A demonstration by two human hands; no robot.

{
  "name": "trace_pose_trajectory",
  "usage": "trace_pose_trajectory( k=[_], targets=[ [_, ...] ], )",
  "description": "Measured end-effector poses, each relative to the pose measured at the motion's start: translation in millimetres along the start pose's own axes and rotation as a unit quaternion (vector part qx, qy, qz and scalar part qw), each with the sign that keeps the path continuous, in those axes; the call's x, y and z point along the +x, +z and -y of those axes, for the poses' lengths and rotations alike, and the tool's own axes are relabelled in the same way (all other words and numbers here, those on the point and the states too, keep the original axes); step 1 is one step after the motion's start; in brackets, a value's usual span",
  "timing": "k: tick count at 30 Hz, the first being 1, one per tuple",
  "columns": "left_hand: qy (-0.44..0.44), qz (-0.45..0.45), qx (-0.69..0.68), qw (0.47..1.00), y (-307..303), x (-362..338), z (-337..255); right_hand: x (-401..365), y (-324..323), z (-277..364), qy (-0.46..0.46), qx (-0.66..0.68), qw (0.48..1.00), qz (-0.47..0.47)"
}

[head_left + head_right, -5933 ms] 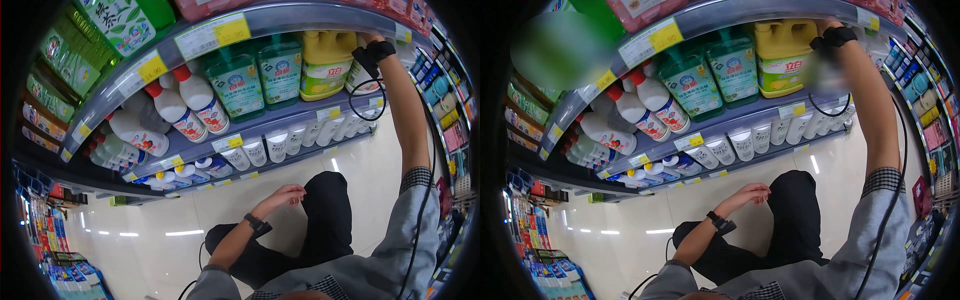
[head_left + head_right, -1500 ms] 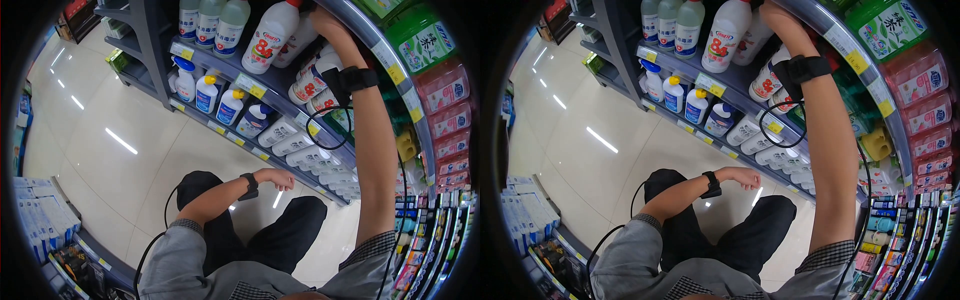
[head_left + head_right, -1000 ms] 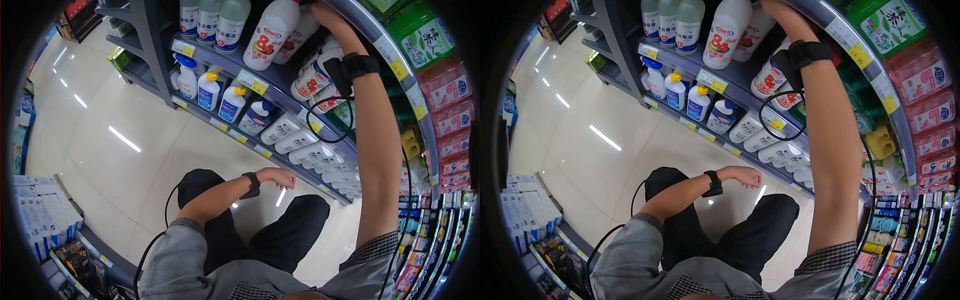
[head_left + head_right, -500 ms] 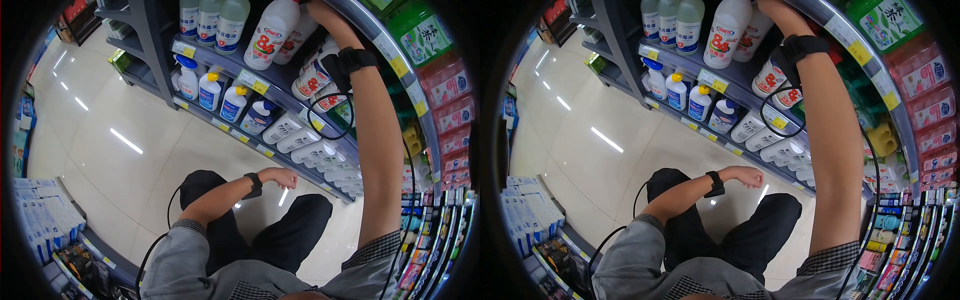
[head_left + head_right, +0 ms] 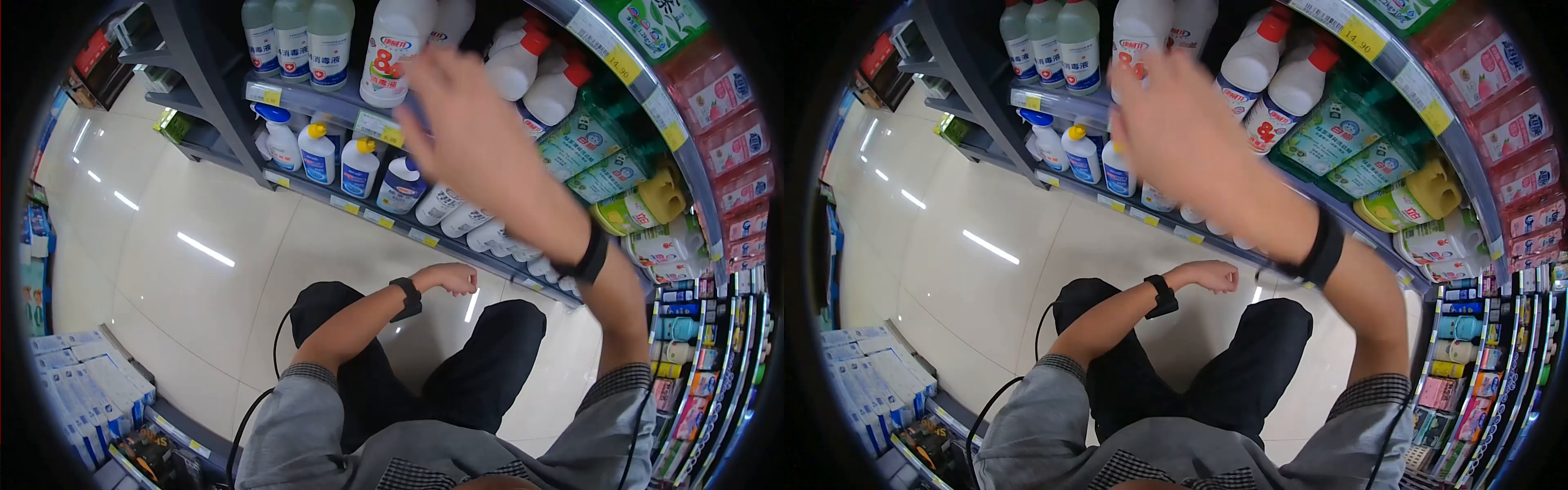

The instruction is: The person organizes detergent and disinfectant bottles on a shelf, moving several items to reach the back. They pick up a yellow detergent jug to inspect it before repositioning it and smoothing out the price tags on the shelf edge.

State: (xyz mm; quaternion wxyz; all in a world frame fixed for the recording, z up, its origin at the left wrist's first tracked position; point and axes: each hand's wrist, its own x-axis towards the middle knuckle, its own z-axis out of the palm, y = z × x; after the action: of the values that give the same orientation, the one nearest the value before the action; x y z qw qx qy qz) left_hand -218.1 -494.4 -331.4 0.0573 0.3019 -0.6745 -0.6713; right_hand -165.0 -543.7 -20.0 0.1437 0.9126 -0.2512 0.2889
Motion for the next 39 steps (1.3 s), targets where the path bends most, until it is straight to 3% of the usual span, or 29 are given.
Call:
trace_pose_trajectory(
  k=[1, 3, 4, 6, 7, 9, 13, 15, 16, 18, 22, 24, 30, 35, 37, 39],
  targets=[
    [-0.003, -0.003, 0.004, 1.0, 1, 4, 6, -18, -3, 15, -0.006, 0.052, 0.998, 0.034],
    [0.03, -0.033, -0.048, 0.998, 3, 10, 21, -41, -6, 27, 0.078, 0.122, 0.968, 0.205],
    [0.059, -0.037, 0.021, 0.997, -1, 1, 10, -42, 4, 23, 0.072, 0.124, 0.97, 0.194],
    [0.022, -0.043, 0.058, 0.997, -2, 2, 6, -47, 27, 14, 0.192, 0.25, 0.943, 0.11],
    [-0.01, -0.043, 0.089, 0.995, -1, 3, 5, -45, 43, 5, 0.193, 0.252, 0.943, 0.103],
    [0.03, -0.061, 0.119, 0.991, 4, 5, 16, -32, 81, -13, 0.276, 0.252, 0.927, -0.023],
    [0.025, -0.067, 0.068, 0.995, 4, 6, 17, -8, 131, -29, 0.351, 0.191, 0.913, -0.077],
    [0.006, -0.07, 0.07, 0.995, 6, 2, 17, -1, 145, -41, 0.407, 0.321, 0.838, -0.172],
    [0.036, -0.063, 0.105, 0.992, 0, -16, -7, -1, 146, -43, 0.41, 0.322, 0.836, -0.173],
    [0.039, -0.039, 0.091, 0.994, -2, -5, 5, -3, 146, -49, 0.468, 0.42, 0.744, -0.227],
    [0.016, 0.017, 0.087, 0.996, -13, -7, -6, -4, 162, -54, 0.444, 0.375, 0.767, -0.272],
    [0.028, 0.012, 0.096, 0.995, -12, -1, 3, -6, 158, -59, 0.486, 0.348, 0.782, -0.174],
    [0.023, 0.004, 0.029, 0.999, -9, 1, 5, -3, 167, -64, 0.469, 0.336, 0.8, -0.165],
    [0.024, 0.002, 0.049, 0.999, -12, 0, 9, 8, 165, -59, 0.472, 0.375, 0.778, -0.176],
    [0.136, -0.031, 0.122, 0.983, -13, 0, 15, 8, 167, -59, 0.472, 0.378, 0.774, -0.184],
    [0.148, -0.042, 0.104, 0.983, -11, 5, 23, 9, 172, -63, 0.487, 0.382, 0.763, -0.187]
  ],
)
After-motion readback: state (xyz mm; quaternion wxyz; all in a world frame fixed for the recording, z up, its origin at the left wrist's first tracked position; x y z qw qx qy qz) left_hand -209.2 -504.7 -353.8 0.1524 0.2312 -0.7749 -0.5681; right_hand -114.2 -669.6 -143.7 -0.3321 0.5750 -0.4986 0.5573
